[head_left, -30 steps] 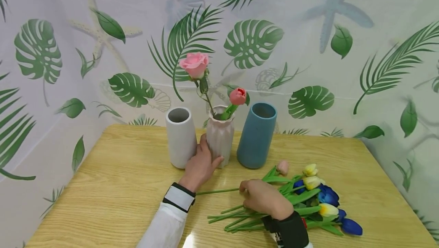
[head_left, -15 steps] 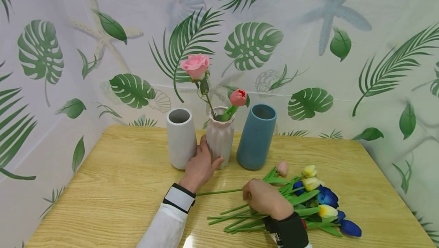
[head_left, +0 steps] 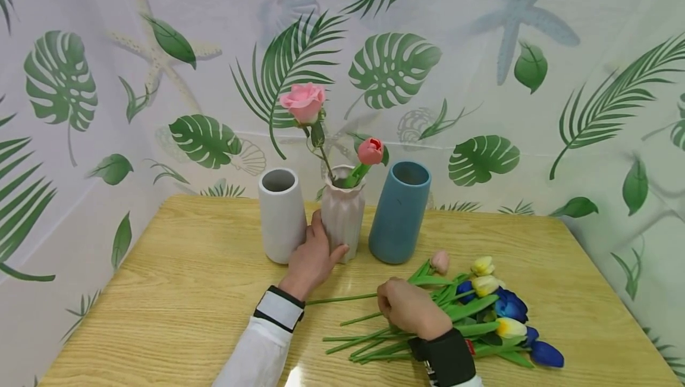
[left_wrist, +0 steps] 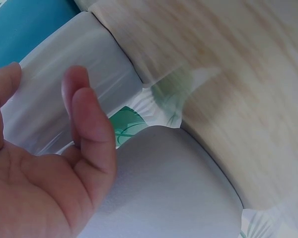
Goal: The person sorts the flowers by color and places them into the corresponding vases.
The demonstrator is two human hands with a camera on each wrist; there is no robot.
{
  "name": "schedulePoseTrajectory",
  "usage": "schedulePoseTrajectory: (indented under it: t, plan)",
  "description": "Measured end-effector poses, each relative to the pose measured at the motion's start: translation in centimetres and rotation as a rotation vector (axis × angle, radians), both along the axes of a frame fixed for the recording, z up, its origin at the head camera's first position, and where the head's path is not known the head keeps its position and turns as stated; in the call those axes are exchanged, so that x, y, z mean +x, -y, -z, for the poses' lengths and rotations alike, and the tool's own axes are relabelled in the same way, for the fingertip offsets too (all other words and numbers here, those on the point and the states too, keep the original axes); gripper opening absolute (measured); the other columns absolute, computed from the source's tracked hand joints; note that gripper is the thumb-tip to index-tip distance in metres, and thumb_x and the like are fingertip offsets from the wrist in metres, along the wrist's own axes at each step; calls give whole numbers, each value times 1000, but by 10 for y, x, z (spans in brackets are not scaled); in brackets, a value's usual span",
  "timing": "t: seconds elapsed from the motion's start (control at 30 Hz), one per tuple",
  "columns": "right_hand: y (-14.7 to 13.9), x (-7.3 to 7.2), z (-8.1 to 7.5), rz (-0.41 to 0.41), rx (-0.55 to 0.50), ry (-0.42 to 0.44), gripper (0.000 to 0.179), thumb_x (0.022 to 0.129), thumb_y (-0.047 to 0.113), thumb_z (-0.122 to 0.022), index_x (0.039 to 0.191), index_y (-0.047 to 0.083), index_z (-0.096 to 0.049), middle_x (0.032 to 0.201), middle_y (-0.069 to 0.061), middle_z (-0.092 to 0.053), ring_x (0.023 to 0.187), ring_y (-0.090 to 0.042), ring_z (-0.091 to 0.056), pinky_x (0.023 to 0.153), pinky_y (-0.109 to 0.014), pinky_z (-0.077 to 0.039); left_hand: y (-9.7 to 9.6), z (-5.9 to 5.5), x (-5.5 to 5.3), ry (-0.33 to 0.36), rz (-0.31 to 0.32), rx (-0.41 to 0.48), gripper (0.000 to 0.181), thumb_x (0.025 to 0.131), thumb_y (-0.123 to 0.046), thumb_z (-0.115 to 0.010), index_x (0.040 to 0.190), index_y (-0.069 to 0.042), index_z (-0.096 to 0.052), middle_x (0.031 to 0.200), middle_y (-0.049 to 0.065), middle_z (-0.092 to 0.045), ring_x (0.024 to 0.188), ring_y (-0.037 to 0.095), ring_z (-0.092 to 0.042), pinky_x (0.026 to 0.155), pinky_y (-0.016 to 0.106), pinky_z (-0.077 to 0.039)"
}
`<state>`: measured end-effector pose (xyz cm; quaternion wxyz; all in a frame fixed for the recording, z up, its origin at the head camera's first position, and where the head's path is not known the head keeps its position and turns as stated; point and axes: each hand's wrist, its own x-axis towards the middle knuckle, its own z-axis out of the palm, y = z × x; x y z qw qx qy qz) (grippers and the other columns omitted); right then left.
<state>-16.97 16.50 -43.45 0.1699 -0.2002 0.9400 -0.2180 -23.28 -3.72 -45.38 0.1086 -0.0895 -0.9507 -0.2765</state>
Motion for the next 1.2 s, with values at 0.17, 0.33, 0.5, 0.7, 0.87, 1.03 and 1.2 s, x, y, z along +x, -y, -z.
schedulePoseTrajectory:
  t: [0.17, 0.33, 0.5, 0.7, 0.87, 1.03, 1.2]
  plan:
    - [0, 1, 2, -60, 19, -150, 21, 100, 3, -53, 82, 12, -48, 68, -1, -40, 55, -13, -35, 54, -29, -27, 0, -1, 1, 3, 11, 10, 89, 93, -42, -69, 150, 4, -20, 124, 29, -54, 86, 40, -69, 69, 48, -57]
    - [4, 1, -3, -21, -45, -254, 9, 102, 6, -52, 96, 8, -46, 68, -2, -39, 50, -10, -31, 50, -27, -23, 0, -1, 0, -9, 19, 7, 89, 93, -41, -69, 150, 5, -20, 123, 29, -54, 85, 38, -69, 67, 46, -58]
    - [11, 1, -10, 69, -81, -344, 15, 97, 3, -61, 111, 6, -55, 80, -3, -52, 59, -12, -48, 53, -27, -37, 0, -1, -1, -7, 21, 5, 89, 93, -42, -69, 150, 5, -20, 123, 29, -54, 83, 38, -70, 65, 45, -58]
    - [15, 6, -17, 117, -69, -608, 7, 91, 9, -70, 98, 8, -72, 83, -1, -54, 58, -9, -47, 52, -23, -39, 0, -1, -2, 18, 25, 16, 89, 94, -43, -67, 151, 4, -18, 127, 29, -52, 88, 39, -69, 69, 47, -58]
    - [16, 10, -25, 190, -18, -703, 14, 88, 20, -75, 99, 12, -77, 72, 2, -49, 47, -7, -36, 42, -23, -27, -1, -2, -2, 25, 21, 22, 90, 93, -42, -68, 152, 3, -17, 128, 30, -52, 90, 40, -69, 71, 48, -57]
    - [17, 12, -37, 272, -247, -482, 26, 93, 24, -70, 116, 11, -74, 79, -2, -71, 50, -9, -55, 42, -24, -36, -1, -2, -1, 4, 14, 29, 87, 93, -38, -69, 151, 3, -18, 121, 29, -54, 81, 41, -69, 66, 49, -57]
    - [20, 17, -53, 332, -694, -45, 48, 100, 29, -60, 144, 10, -53, 123, -15, -68, 72, -15, -71, 56, -30, -52, 0, -1, 0, 14, 12, 14, 87, 94, -40, -68, 151, 3, -18, 123, 29, -54, 79, 38, -69, 64, 46, -57]
